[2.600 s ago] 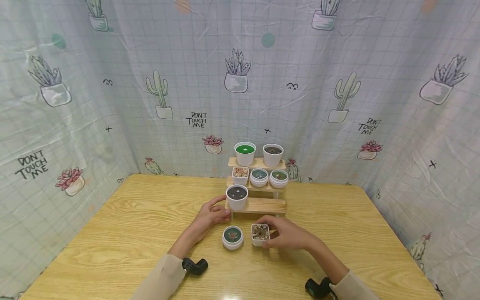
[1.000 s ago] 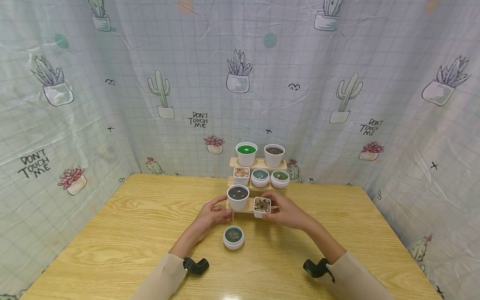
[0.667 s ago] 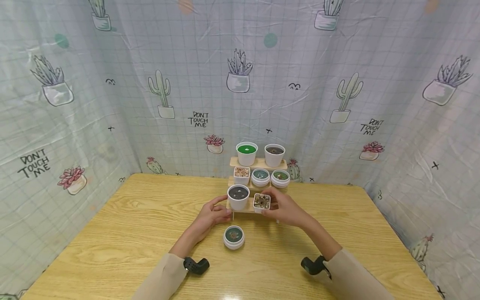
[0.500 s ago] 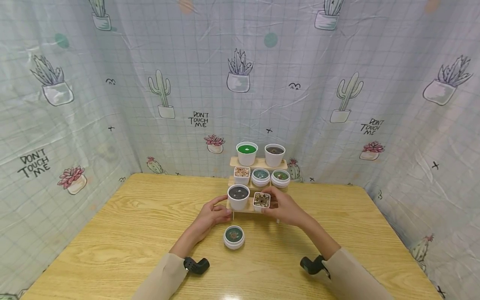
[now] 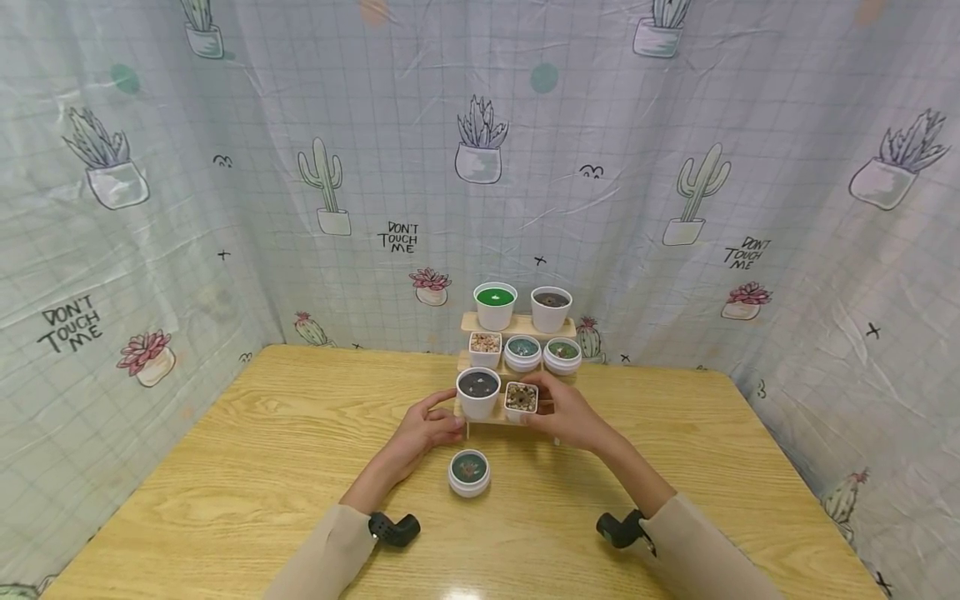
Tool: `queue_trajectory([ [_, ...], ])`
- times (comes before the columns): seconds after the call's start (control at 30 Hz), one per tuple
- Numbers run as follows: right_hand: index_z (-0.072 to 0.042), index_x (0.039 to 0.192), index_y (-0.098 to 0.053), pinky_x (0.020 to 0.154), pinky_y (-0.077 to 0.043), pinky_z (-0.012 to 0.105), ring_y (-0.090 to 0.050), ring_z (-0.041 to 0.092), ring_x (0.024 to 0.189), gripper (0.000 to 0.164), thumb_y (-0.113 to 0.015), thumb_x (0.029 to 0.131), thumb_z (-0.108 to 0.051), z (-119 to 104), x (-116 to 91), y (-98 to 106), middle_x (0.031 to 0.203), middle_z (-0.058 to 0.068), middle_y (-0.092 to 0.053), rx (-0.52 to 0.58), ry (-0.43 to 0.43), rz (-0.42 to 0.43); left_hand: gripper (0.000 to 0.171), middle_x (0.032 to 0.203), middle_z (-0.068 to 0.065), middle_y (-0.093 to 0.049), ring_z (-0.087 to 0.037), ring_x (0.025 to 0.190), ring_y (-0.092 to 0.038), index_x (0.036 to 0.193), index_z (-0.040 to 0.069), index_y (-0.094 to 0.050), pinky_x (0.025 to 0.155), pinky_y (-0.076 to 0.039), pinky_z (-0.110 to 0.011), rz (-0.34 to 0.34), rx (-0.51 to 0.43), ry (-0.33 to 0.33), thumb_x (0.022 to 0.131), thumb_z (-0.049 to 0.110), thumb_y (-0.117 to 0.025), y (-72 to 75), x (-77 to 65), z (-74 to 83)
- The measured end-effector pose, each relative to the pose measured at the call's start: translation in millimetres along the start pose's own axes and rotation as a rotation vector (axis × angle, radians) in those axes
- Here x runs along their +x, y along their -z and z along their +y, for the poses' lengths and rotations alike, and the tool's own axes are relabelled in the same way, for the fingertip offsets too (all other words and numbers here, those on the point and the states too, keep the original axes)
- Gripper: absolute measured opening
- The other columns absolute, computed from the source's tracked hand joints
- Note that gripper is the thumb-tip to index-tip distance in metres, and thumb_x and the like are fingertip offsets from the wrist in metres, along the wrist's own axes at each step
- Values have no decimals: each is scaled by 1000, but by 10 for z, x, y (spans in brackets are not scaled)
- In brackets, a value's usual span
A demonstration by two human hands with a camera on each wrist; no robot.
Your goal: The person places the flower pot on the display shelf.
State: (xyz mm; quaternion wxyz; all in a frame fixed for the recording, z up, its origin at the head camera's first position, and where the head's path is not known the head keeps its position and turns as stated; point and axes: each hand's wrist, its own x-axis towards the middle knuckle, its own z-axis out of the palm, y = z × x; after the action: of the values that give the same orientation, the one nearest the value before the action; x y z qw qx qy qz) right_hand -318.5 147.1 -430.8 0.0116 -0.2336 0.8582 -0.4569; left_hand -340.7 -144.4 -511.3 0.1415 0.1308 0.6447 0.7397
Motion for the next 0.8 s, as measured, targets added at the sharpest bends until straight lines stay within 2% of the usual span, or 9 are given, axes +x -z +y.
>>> queue_trajectory([
  [0.23, 1, 139, -49, 103, -57, 51, -64, 36, 119, 52, -74, 93, -8, 2, 10, -18, 135, 23, -61, -3, -32, 46, 72, 101, -3, -74, -15, 95, -73, 159, 7, -32, 89, -63, -29, -9, -3, 4, 98, 7, -70, 3, -2, 22],
  [0.53, 2, 140, -45, 99, -60, 44, -67, 34, 115, 57, -74, 91, -1, 7, 11, -80, 131, 25, -62, 49, -70, 88, 72, 102, -4, -73, -16, 96, -73, 159, 8, -33, 90, -63, -29, -3, 3, 8, 98, 8, -70, 4, -9, 25],
  [0.8, 0, 140, -48, 96, -62, 39, -67, 32, 114, 57, -76, 91, -3, 40, 3, -141, 132, 24, -62, 65, -91, 160, 71, 101, -3, -73, -16, 96, -73, 159, 8, -34, 90, -63, -29, 6, 1, 9, 97, 8, -70, -2, -20, 37],
])
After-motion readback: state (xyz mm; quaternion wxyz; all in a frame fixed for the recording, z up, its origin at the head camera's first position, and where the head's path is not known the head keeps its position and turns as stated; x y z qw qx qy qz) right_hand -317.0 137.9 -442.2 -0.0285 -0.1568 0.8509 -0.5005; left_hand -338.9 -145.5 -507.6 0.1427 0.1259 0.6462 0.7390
